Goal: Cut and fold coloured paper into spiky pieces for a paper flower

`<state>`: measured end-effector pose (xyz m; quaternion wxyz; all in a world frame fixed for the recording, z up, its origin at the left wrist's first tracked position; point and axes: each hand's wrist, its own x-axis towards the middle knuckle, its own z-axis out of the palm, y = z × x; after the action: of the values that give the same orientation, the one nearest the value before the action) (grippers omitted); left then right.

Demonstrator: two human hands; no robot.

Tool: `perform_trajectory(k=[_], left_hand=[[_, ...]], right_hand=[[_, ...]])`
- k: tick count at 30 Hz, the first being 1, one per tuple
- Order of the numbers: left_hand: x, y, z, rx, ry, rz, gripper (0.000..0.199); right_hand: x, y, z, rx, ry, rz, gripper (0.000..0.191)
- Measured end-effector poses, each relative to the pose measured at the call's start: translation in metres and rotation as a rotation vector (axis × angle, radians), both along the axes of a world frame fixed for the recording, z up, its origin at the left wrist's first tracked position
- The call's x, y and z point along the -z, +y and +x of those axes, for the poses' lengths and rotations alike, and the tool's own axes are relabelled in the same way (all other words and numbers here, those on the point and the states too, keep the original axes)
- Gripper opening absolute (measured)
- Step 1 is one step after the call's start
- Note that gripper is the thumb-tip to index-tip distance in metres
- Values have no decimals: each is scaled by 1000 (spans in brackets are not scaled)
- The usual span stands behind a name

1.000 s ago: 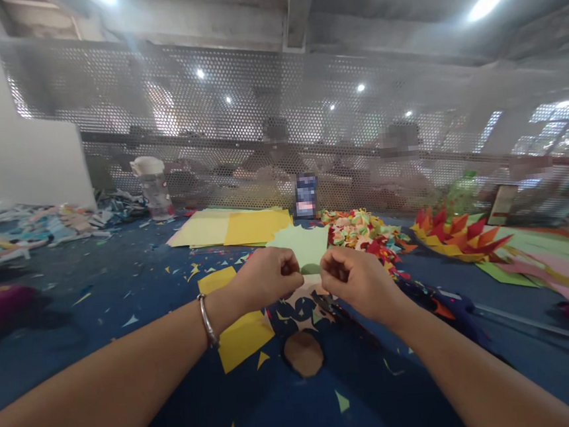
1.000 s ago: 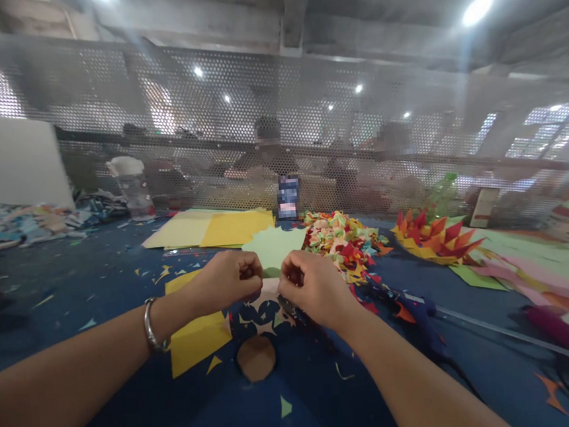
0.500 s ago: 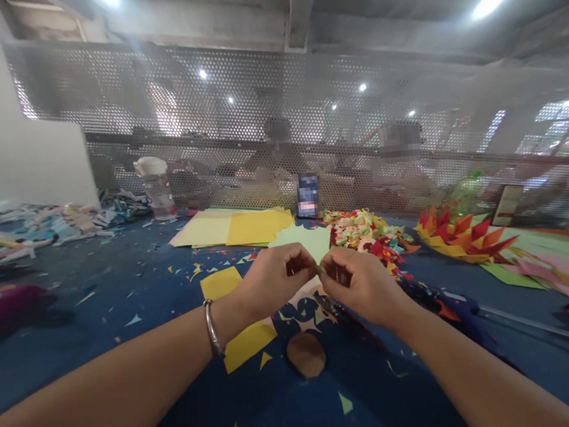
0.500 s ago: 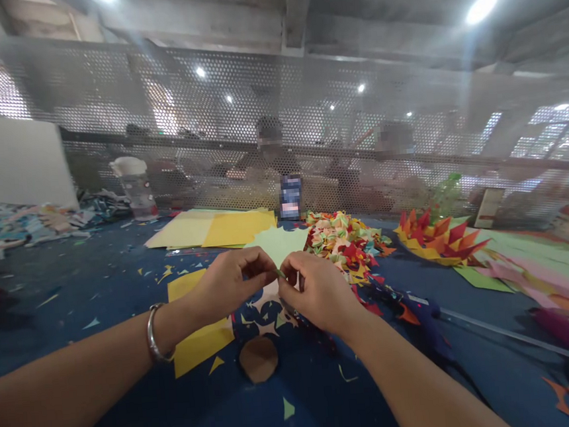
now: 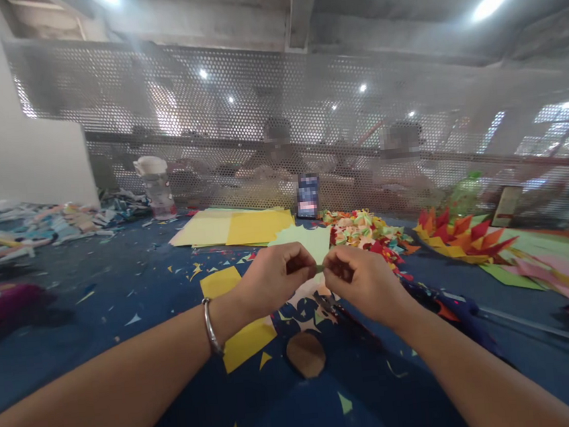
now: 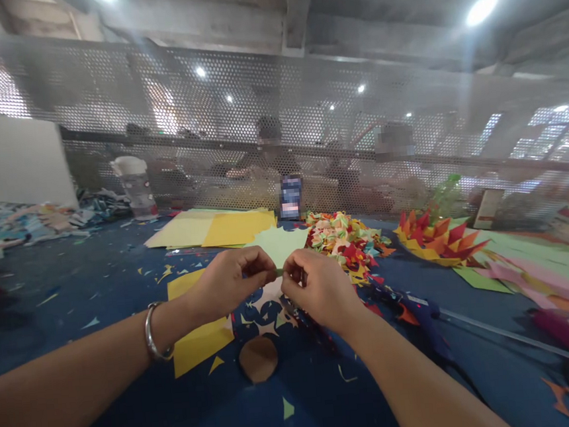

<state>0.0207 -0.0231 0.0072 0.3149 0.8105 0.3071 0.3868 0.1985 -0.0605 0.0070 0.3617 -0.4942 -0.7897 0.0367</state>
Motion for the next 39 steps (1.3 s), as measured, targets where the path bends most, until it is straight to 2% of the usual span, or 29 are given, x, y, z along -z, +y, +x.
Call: perform_trajectory(k=[7, 13, 16, 20, 26, 29, 33, 39], left_hand=[[0, -2, -1, -11, 51, 32, 12], [1, -5, -1, -54, 67, 196, 15], [2, -3, -1, -53, 77, 199, 13], [4, 0, 0, -43, 42, 12, 11], [2, 1, 3, 68, -300, -563, 11], [-2, 0, 4, 97, -425, -780, 12], [-4, -1, 3, 126, -514, -896, 13], [-3, -1, 2, 112, -438, -868, 11]], right_hand=[[-1, 0, 1, -4, -20, 24, 8], [0, -2, 1, -23, -54, 41, 5], [-2, -4, 0, -25, -70, 39, 6], [-5, -7, -2, -25, -57, 77, 10], [-3, -9, -3, -53, -24, 128, 9], [-1, -9, -3, -83, -64, 104, 11], [-1, -9, -3, -109, -91, 96, 15], [-3, -9, -5, -142, -60, 97, 11]])
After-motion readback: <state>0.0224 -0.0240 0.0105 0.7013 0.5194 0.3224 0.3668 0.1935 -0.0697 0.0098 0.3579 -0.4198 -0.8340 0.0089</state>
